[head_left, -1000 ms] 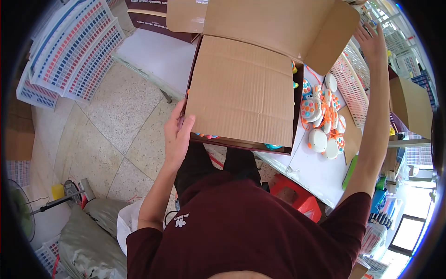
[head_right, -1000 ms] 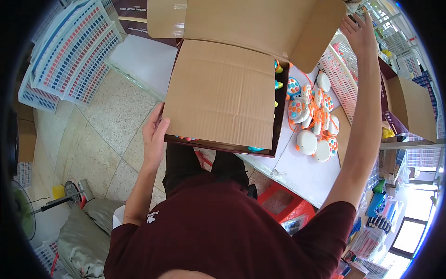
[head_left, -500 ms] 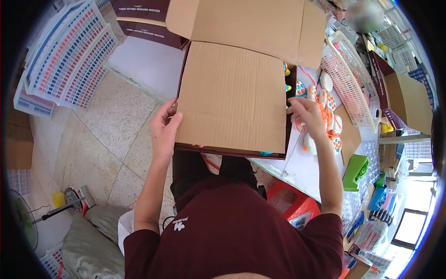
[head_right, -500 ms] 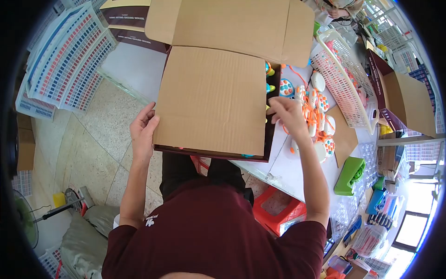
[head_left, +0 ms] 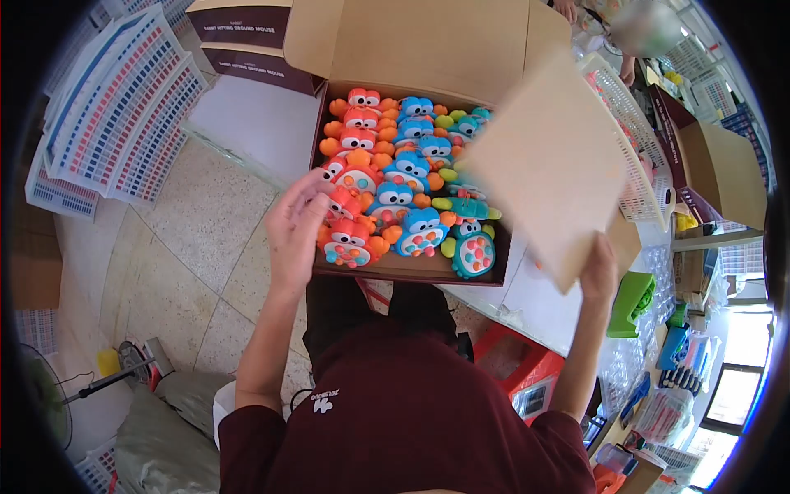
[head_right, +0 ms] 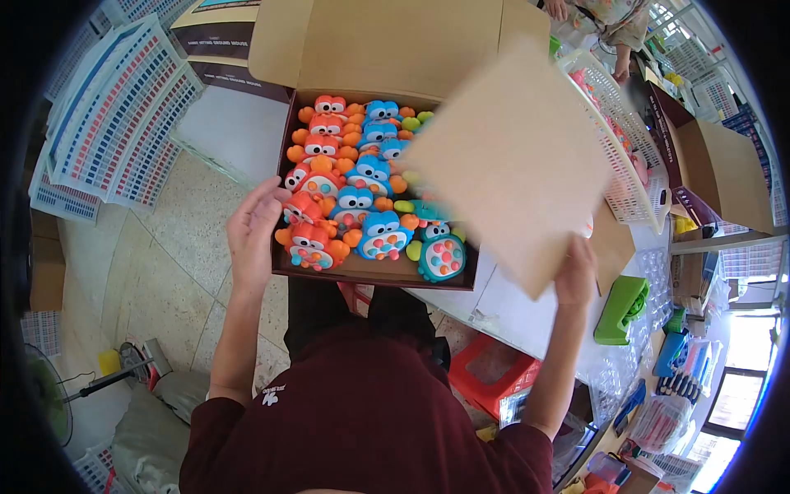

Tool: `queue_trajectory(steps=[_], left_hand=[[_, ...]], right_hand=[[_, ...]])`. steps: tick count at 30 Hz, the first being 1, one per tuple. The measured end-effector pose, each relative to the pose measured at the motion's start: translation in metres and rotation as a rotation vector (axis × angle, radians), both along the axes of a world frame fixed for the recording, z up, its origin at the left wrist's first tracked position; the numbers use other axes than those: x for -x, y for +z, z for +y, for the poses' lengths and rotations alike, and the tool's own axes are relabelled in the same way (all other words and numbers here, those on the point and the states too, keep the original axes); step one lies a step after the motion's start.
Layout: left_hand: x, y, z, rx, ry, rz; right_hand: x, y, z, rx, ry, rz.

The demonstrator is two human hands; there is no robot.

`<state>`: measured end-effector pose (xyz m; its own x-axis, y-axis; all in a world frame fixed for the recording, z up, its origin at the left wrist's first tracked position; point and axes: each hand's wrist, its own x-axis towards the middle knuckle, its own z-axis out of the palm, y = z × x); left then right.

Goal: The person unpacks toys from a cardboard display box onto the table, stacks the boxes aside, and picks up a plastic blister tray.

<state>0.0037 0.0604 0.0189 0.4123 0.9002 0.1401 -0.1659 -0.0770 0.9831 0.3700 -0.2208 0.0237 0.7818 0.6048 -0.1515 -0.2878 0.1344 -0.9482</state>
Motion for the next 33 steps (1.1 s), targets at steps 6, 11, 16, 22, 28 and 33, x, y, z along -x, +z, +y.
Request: queue_trajectory(steps=[6, 11, 16, 22, 28, 33], left_hand=[[0.020, -0.030, 0.011, -0.011, 0.126, 0.190], [0.025, -0.057, 0.014, 0.089, 0.152, 0.217], [0.023, -0.064, 0.015, 0.153, 0.098, 0.169], [0.022, -0.060, 0.011, 0.101, 0.103, 0.180], [0.027, -0.058, 0.010, 0.016, 0.094, 0.228], [0.025, -0.060, 0.007, 0.037, 0.083, 0.189]], right_hand=[[-0.096, -0.041, -0.127, -0.238, -0.711, 0.197], [-0.116, -0.092, -0.145, -0.198, -0.806, 0.103], [-0.076, -0.101, -0.141, -0.043, -0.629, 0.136], [-0.040, -0.102, -0.159, 0.233, -0.653, 0.001], [-0.005, -0.099, -0.151, 0.320, -0.812, -0.019], [0.010, -0.065, -0.109, 0.574, -0.499, -0.244]])
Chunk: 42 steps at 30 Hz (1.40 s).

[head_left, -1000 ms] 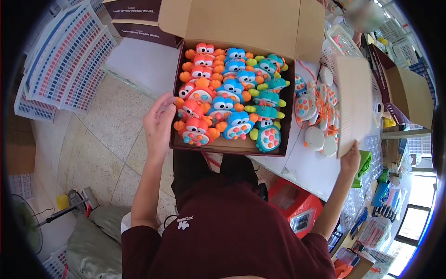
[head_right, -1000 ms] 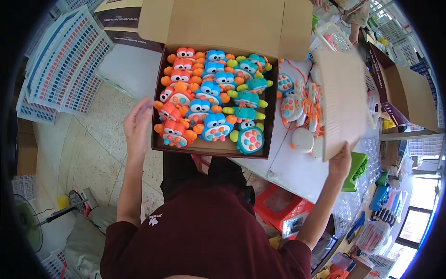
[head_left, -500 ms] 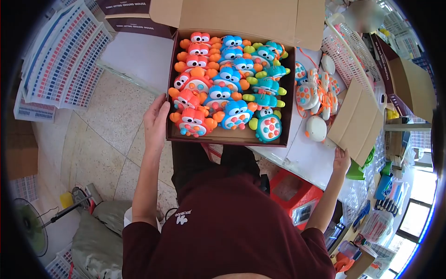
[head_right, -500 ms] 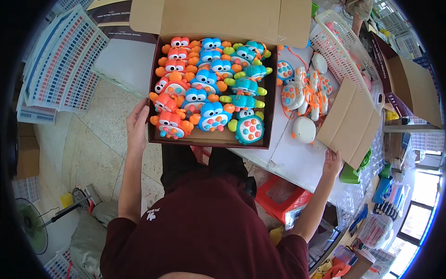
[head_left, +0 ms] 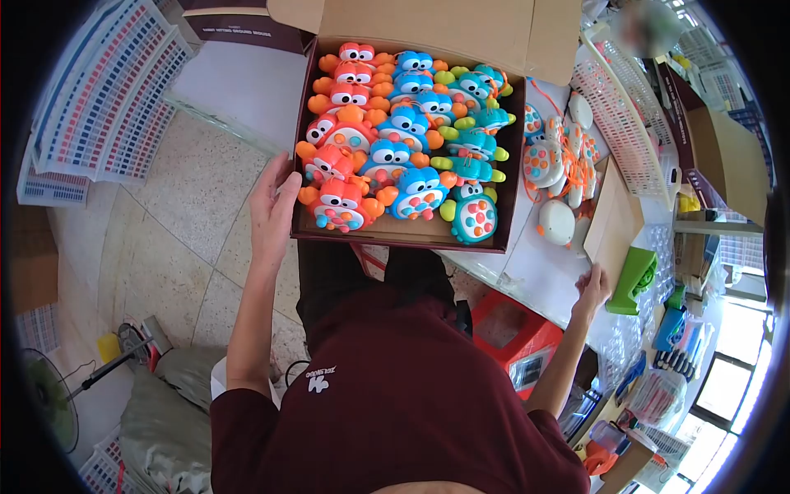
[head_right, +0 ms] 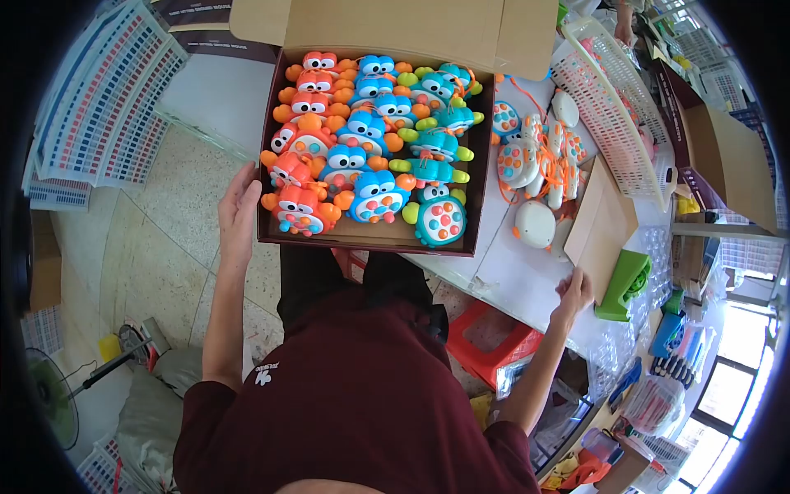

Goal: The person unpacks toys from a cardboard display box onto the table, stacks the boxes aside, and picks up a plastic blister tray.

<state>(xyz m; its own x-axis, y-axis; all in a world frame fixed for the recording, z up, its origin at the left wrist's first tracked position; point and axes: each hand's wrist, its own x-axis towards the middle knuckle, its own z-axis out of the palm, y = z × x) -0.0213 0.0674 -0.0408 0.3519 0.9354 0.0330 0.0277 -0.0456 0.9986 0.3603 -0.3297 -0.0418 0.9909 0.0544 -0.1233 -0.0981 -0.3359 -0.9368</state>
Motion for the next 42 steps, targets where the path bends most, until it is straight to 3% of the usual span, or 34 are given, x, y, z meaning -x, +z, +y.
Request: queue_trajectory(steps=[3, 5, 7, 9, 13, 15, 16, 25, 27, 31, 33, 34, 36, 40, 42], left_hand=[[-0.003, -0.005, 0.003, 0.015, -0.030, -0.028], [-0.006, -0.003, 0.004, 0.040, -0.038, -0.029], [-0.005, -0.005, 0.004, 0.050, -0.006, -0.024], [-0.003, -0.008, 0.001, 0.063, 0.031, -0.013], [0.005, -0.012, -0.006, 0.075, 0.030, 0.028], [0.004, -0.012, -0.003, 0.079, 0.027, 0.036], [0.003, -0.010, -0.001, 0.082, 0.026, 0.041], [-0.016, 0.001, 0.015, 0.072, 0.008, -0.035], [-0.014, -0.003, 0.013, 0.063, -0.001, -0.016], [-0.011, -0.009, 0.012, 0.038, 0.001, -0.020], [-0.009, -0.009, 0.012, 0.047, 0.008, -0.019], [-0.009, -0.009, 0.012, 0.056, 0.003, -0.030], [-0.011, -0.007, 0.011, 0.069, -0.009, -0.042], [-0.015, -0.006, 0.014, 0.059, -0.008, -0.050], [-0.013, -0.006, 0.012, 0.067, -0.006, -0.049]], right_hand=[[0.028, 0.063, 0.100, 0.181, 0.398, -0.302], [0.013, 0.066, 0.157, 0.201, 0.662, -0.489], [0.022, 0.081, 0.222, 0.188, 0.785, -0.600], [0.014, 0.088, 0.273, 0.389, 0.910, -0.863], [-0.001, 0.077, 0.325, 0.533, 0.960, -0.921], [-0.007, 0.062, 0.335, 0.730, 0.848, -1.000], [-0.005, 0.061, 0.336, 0.693, 0.809, -1.069], [-0.007, 0.056, 0.337, 0.611, 0.768, -1.047], [-0.012, 0.053, 0.337, 0.461, 0.794, -0.894], [-0.022, 0.052, 0.336, 0.316, 0.892, -0.870], [-0.017, 0.065, 0.332, 0.267, 0.954, -0.480], [-0.016, 0.070, 0.330, 0.270, 0.952, -0.478], [-0.014, 0.080, 0.325, 0.433, 1.073, -0.344], [0.003, 0.099, 0.334, 0.665, 1.040, -0.314], [0.012, 0.102, 0.339, 0.916, 1.082, -0.534]])
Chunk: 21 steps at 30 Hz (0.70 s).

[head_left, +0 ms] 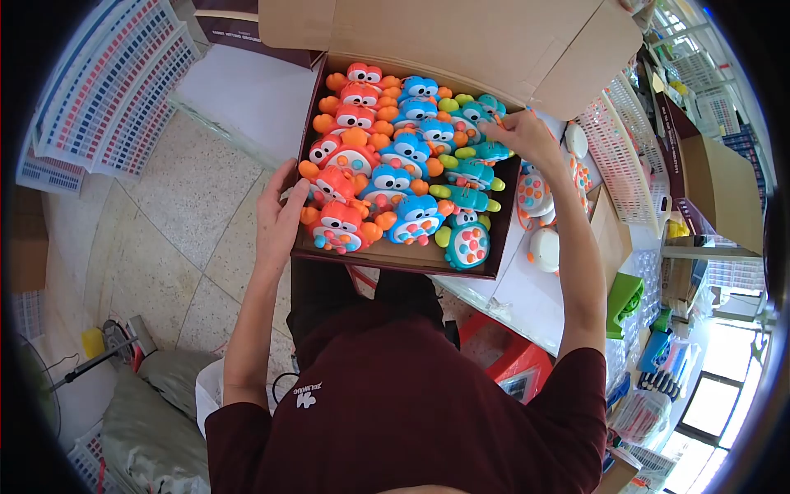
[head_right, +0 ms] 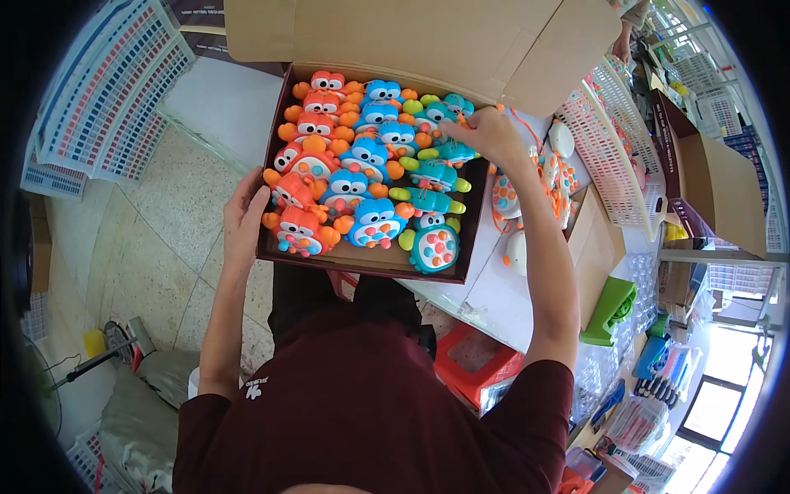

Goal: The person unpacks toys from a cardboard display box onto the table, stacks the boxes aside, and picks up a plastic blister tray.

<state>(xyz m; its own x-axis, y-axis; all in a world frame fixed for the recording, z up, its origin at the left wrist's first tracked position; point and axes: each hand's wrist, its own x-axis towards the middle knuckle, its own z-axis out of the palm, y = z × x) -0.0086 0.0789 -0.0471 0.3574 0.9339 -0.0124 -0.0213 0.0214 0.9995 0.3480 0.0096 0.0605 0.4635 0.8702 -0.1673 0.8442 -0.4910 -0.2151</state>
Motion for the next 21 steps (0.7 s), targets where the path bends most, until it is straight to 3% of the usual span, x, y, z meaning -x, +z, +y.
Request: queue_trajectory(steps=[4, 7, 9, 15, 19, 21], left_hand=[[0.001, 0.007, -0.003, -0.029, 0.008, 0.024], [0.003, 0.006, -0.006, -0.045, 0.010, 0.025], [0.000, 0.007, -0.009, -0.044, 0.010, 0.025], [0.003, 0.009, -0.009, -0.090, 0.015, 0.042], [0.007, 0.025, -0.008, -0.233, 0.076, 0.192], [0.006, 0.042, -0.011, -0.285, 0.087, 0.238]], right_hand=[[-0.012, -0.026, 0.009, -0.072, 0.093, -0.064], [-0.014, -0.019, 0.005, -0.175, 0.125, 0.152], [-0.004, -0.005, -0.002, -0.203, -0.044, 0.388], [-0.013, -0.017, -0.008, -0.298, -0.057, 0.617], [-0.003, -0.018, -0.009, -0.390, -0.062, 0.735], [0.005, -0.018, -0.008, -0.511, -0.217, 0.892]])
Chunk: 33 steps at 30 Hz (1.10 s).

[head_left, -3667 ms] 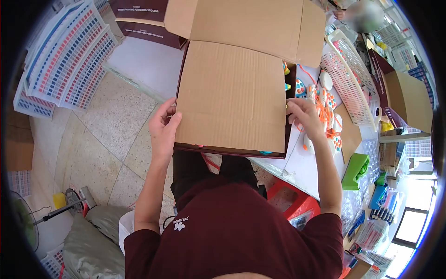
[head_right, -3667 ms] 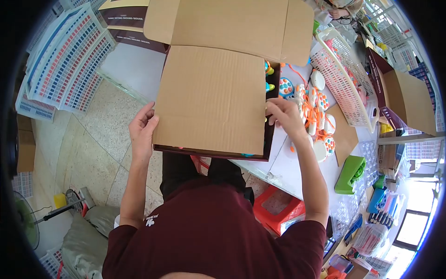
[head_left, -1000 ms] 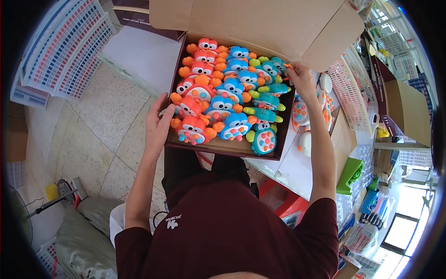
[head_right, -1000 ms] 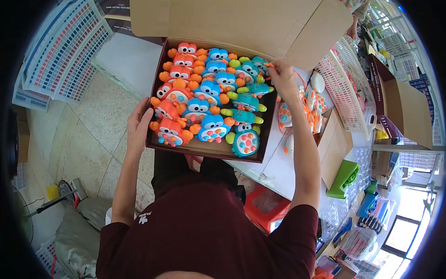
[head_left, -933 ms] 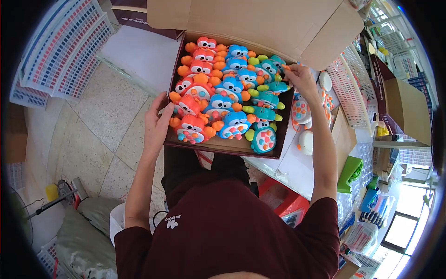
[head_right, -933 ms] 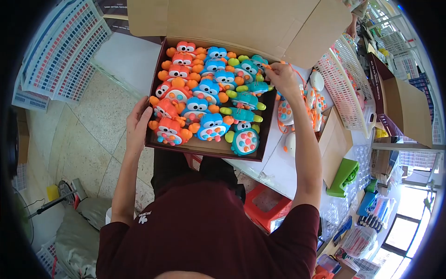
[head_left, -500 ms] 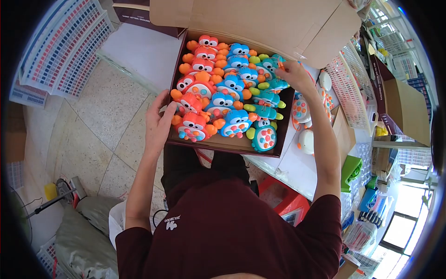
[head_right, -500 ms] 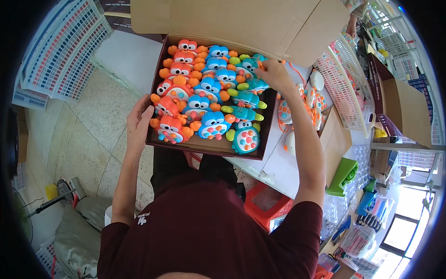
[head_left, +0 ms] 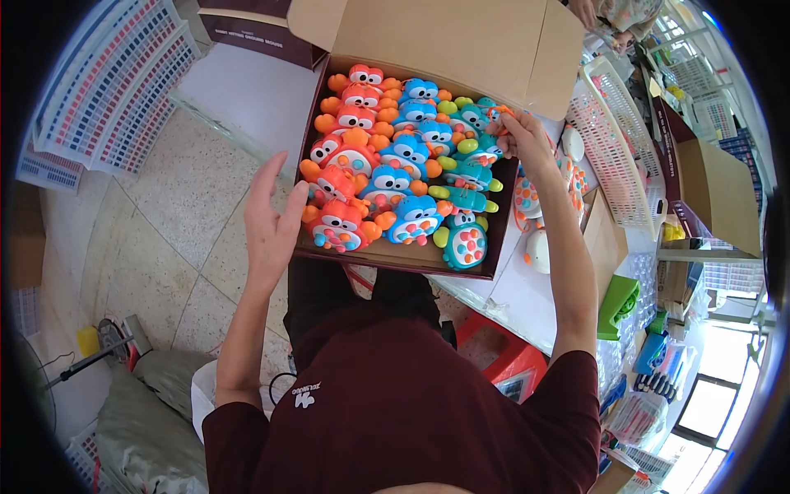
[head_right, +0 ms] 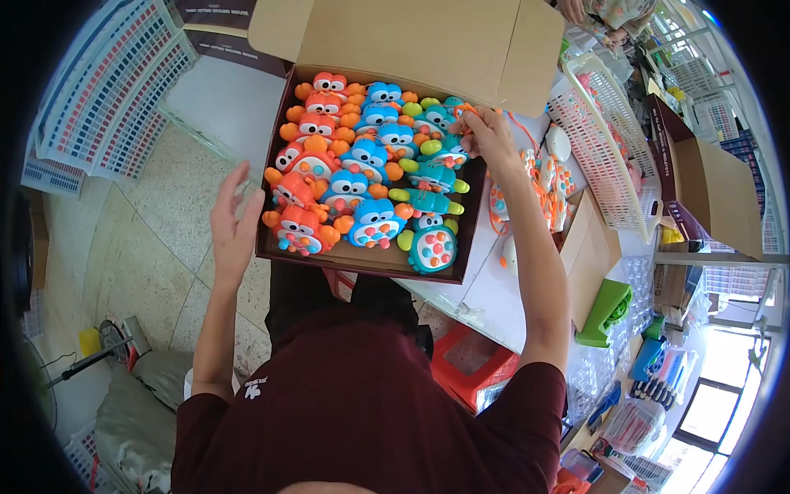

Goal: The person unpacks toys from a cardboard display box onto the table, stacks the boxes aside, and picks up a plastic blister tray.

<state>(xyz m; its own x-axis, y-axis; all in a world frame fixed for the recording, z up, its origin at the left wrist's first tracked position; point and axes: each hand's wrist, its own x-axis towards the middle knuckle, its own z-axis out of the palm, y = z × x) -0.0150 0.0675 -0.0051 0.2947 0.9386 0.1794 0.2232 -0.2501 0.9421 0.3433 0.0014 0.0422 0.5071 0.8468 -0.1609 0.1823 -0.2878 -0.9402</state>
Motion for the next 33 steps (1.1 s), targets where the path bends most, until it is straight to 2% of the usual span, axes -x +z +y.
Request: queue_trajectory(steps=[2, 6, 8, 9, 13, 14, 16, 17, 19, 20, 22, 23, 24, 26, 27, 28, 29, 31, 33], left_hand=[[-0.004, 0.041, -0.011, -0.318, -0.058, 0.035], [-0.014, 0.128, -0.036, -0.541, -0.524, -0.126], [-0.028, 0.157, -0.061, -0.717, -0.499, -0.392], [-0.014, 0.170, -0.068, -0.709, -0.502, -0.393], [0.047, 0.221, -0.085, -0.650, -0.967, 0.282], [0.047, 0.215, -0.081, -0.661, -0.978, 0.279], [0.039, 0.191, -0.073, -1.138, -0.788, 0.036], [0.042, 0.166, -0.073, -1.133, -0.801, 0.036], [0.052, 0.119, -0.075, -1.042, -0.639, -0.527], [0.032, 0.127, -0.072, -1.039, -0.645, -0.516], [-0.040, 0.146, -0.048, -0.807, -0.657, 0.054], [-0.060, 0.126, -0.035, -0.786, -0.665, 0.179], [-0.077, 0.105, -0.020, -0.787, -0.657, 0.243], [-0.101, 0.073, 0.003, -0.798, -0.651, 0.308], [-0.115, 0.063, 0.012, -0.806, -0.665, 0.371], [-0.132, 0.055, 0.017, -0.817, -0.683, 0.418], [-0.148, 0.049, 0.018, -0.830, -0.699, 0.390], [-0.174, 0.038, 0.019, -0.753, -0.830, 0.398], [-0.195, 0.026, 0.013, -0.789, -0.858, 0.396]], right_hand=[[-0.003, 0.000, -0.002, -0.022, 0.018, 0.006], [-0.012, 0.005, -0.007, -0.084, 0.011, 0.057], [-0.016, 0.010, -0.009, -0.084, 0.011, 0.023], [-0.016, 0.015, -0.011, -0.095, 0.001, 0.031], [-0.018, 0.036, -0.024, -0.139, -0.062, 0.004], [-0.021, 0.044, -0.024, -0.189, -0.053, 0.004], [-0.032, 0.060, -0.036, -0.184, -0.114, -0.012], [-0.035, 0.071, -0.043, -0.243, -0.147, -0.060], [-0.047, 0.090, -0.051, -0.326, -0.204, -0.114], [-0.055, 0.096, -0.057, -0.350, -0.239, -0.118], [-0.076, 0.100, -0.069, -0.333, -0.225, -0.114], [-0.081, 0.098, -0.069, -0.323, -0.261, -0.148], [-0.094, 0.091, -0.068, -0.323, -0.256, -0.140], [-0.121, 0.071, -0.070, -0.123, -0.309, -0.324], [-0.109, 0.066, -0.064, -0.175, -0.381, -0.268], [-0.136, 0.048, -0.068, -0.161, -0.313, -0.326], [-0.140, 0.045, -0.069, -0.103, -0.318, -0.356], [-0.171, 0.020, -0.067, -0.181, -0.376, -0.336], [-0.187, 0.008, -0.068, -0.181, -0.380, -0.324]])
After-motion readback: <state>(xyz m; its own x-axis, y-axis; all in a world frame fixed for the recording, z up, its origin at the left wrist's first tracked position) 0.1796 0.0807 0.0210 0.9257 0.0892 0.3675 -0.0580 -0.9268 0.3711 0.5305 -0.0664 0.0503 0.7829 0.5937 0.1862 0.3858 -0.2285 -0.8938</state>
